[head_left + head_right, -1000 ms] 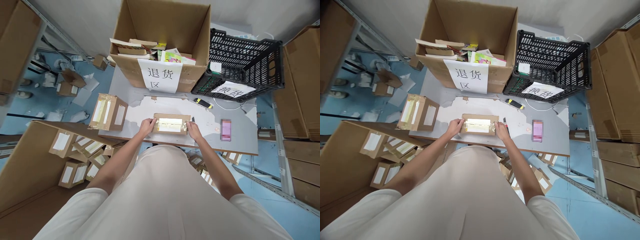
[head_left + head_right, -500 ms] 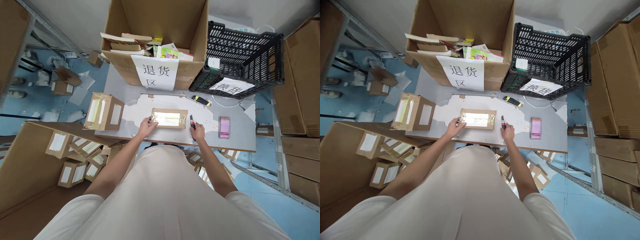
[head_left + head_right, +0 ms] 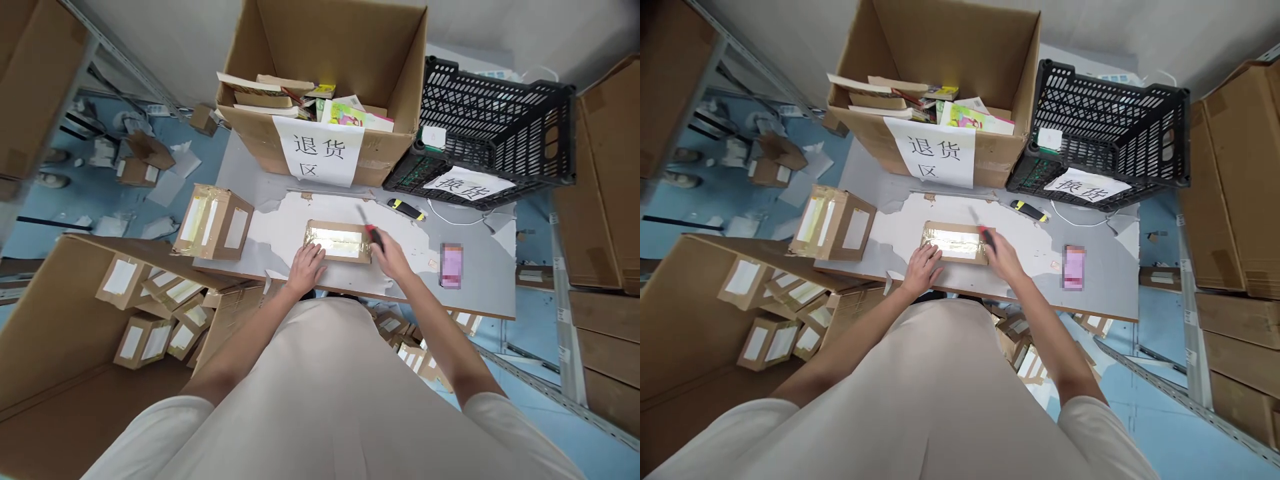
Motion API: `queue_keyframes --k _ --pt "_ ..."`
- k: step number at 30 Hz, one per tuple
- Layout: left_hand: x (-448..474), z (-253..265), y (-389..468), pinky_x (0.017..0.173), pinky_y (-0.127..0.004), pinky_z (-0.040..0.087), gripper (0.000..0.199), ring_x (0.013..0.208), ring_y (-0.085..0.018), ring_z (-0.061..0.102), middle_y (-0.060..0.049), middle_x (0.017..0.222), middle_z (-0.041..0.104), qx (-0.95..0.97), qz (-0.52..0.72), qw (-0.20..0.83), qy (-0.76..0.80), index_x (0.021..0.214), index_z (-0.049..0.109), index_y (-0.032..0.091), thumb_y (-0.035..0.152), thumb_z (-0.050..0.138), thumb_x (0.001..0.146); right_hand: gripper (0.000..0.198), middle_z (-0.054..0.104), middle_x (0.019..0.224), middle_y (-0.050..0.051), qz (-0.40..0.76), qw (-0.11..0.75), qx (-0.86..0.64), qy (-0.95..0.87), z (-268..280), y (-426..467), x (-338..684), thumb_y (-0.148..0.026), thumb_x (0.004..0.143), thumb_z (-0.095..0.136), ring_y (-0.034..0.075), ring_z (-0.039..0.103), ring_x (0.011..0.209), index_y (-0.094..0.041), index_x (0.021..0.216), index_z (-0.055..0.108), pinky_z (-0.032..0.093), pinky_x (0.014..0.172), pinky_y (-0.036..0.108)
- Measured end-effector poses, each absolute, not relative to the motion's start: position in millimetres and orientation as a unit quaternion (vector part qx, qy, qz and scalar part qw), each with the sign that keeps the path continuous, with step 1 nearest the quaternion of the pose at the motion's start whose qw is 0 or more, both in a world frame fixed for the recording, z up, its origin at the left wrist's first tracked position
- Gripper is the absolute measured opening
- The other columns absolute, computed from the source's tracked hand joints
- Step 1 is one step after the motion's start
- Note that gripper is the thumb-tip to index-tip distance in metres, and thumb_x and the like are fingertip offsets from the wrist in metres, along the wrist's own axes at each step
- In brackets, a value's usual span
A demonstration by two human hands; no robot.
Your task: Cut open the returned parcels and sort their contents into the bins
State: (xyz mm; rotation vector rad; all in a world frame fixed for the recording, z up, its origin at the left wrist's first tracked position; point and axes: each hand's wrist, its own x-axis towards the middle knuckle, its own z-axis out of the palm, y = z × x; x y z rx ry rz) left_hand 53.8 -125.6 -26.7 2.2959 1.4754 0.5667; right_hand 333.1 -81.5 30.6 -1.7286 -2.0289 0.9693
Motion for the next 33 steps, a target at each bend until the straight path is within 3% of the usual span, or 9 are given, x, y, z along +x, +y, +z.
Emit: queue_keyframes --k 5,8,13,17,27,33 --pt "55.1 -37.4 -127.8 0.111 -0.052 0.029 0.042 0.134 -0.029 0.041 -0.014 0.135 0.054 0.803 0.203 0.179 0.531 0.131 0.053 0.021 0.034 0.047 0.091 0.055 0.062 0.117 0.008 0.279 -0.084 -0.390 -0.873 53.9 -38.2 282.1 -0.027 0.095 0.040 0.024 0.061 0.101 -0.035 0.148 0.029 0.043 0.083 0.032" --pt "54.7 -39.0 -127.0 0.110 -0.051 0.030 0.042 0.133 -0.029 0.042 -0.015 0.134 0.055 0.802 0.209 0.174 0.532 0.129 0.054 0.021 0.036 0.048 0.091 0.058 0.062 0.113 0.009 0.235 -0.141 -0.365 -0.890 49.6 -29.7 269.4 -0.020 0.095 0.036 0.024 0.063 0.097 -0.039 0.149 0.024 0.042 0.081 0.032" --pt "55.5 -38.5 -124.6 0.110 -0.051 0.029 0.044 0.132 -0.030 0.043 -0.015 0.133 0.056 0.799 0.216 0.173 0.534 0.128 0.055 0.020 0.038 0.051 0.088 0.069 0.058 0.120 0.011 0.211 -0.153 -0.368 -0.893 50.0 -33.2 266.2 -0.010 0.091 0.036 0.026 0.062 0.102 -0.040 0.150 0.016 0.041 0.083 0.035" --pt "56.0 -37.7 -123.8 0.110 -0.053 0.028 0.046 0.132 -0.031 0.043 -0.015 0.133 0.055 0.793 0.216 0.189 0.537 0.128 0.055 0.021 0.040 0.054 0.086 0.065 0.058 0.116 0.011 0.216 -0.150 -0.354 -0.898 49.3 -32.9 267.7 -0.014 0.094 0.032 0.027 0.063 0.098 -0.040 0.151 0.014 0.042 0.080 0.034" --pt "53.4 -42.2 -122.8 0.111 -0.052 0.026 0.052 0.133 -0.031 0.042 -0.015 0.134 0.055 0.795 0.218 0.189 0.533 0.127 0.055 0.020 0.047 0.058 0.083 0.062 0.062 0.109 0.010 0.214 -0.168 -0.334 -0.903 48.4 -19.9 256.5 -0.014 0.095 0.030 0.024 0.064 0.095 -0.038 0.151 0.016 0.043 0.080 0.033" --pt "53.6 -41.0 -123.5 0.111 -0.052 0.026 0.054 0.132 -0.032 0.042 -0.017 0.133 0.054 0.804 0.214 0.180 0.525 0.128 0.054 0.018 0.047 0.057 0.084 0.062 0.065 0.109 0.012 0.220 -0.169 -0.351 -0.894 54.6 -22.2 256.0 -0.009 0.093 0.035 0.025 0.065 0.099 -0.035 0.149 0.027 0.044 0.086 0.036"
